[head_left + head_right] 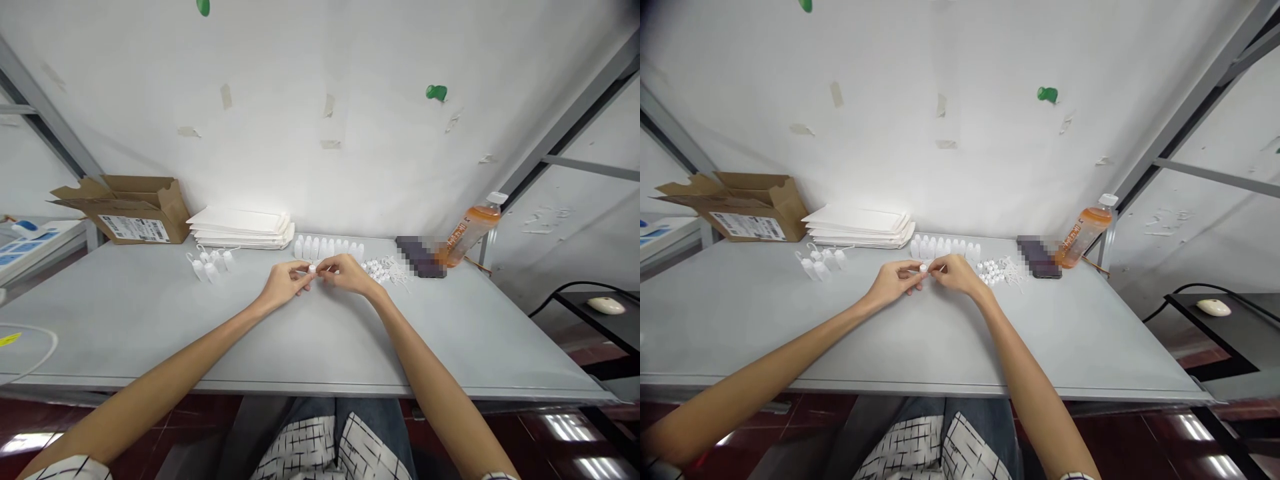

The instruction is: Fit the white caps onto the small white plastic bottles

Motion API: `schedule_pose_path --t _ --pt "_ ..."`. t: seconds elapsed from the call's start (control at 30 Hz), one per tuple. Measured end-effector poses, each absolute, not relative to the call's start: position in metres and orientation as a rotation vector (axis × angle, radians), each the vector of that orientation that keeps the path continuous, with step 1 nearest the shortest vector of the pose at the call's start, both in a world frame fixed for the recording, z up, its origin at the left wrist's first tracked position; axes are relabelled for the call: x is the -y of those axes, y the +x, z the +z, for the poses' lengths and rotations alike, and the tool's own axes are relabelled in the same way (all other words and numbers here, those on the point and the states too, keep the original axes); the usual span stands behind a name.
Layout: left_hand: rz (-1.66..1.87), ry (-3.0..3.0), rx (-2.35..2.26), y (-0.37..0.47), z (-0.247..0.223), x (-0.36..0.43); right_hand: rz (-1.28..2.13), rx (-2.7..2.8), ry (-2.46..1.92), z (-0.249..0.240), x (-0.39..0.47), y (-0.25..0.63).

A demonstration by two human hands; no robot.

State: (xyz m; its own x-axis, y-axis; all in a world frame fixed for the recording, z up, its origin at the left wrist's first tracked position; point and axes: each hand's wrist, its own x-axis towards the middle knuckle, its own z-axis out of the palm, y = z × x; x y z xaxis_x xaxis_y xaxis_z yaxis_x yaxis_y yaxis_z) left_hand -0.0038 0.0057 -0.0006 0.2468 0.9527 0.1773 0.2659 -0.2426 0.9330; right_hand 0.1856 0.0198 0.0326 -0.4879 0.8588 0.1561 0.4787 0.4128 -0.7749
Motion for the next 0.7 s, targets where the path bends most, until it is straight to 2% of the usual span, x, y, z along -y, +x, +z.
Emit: schedule_pose_path --t 0.13,0.33,0.7 --pt "1.079 1.848 -1.245 -0.005 0.001 -0.005 1.016 2.013 -1.118 0.041 -0.017 0.19" --pt "1.062 1.956 -1.26 -0.007 0.006 -0.004 0.884 1.883 -1.143 0.039 -0.017 0.187" --pt "1.023 1.949 -1.226 -0.006 0.016 0.002 0.813 2.052 -1.054 0.033 -0.017 0.179"
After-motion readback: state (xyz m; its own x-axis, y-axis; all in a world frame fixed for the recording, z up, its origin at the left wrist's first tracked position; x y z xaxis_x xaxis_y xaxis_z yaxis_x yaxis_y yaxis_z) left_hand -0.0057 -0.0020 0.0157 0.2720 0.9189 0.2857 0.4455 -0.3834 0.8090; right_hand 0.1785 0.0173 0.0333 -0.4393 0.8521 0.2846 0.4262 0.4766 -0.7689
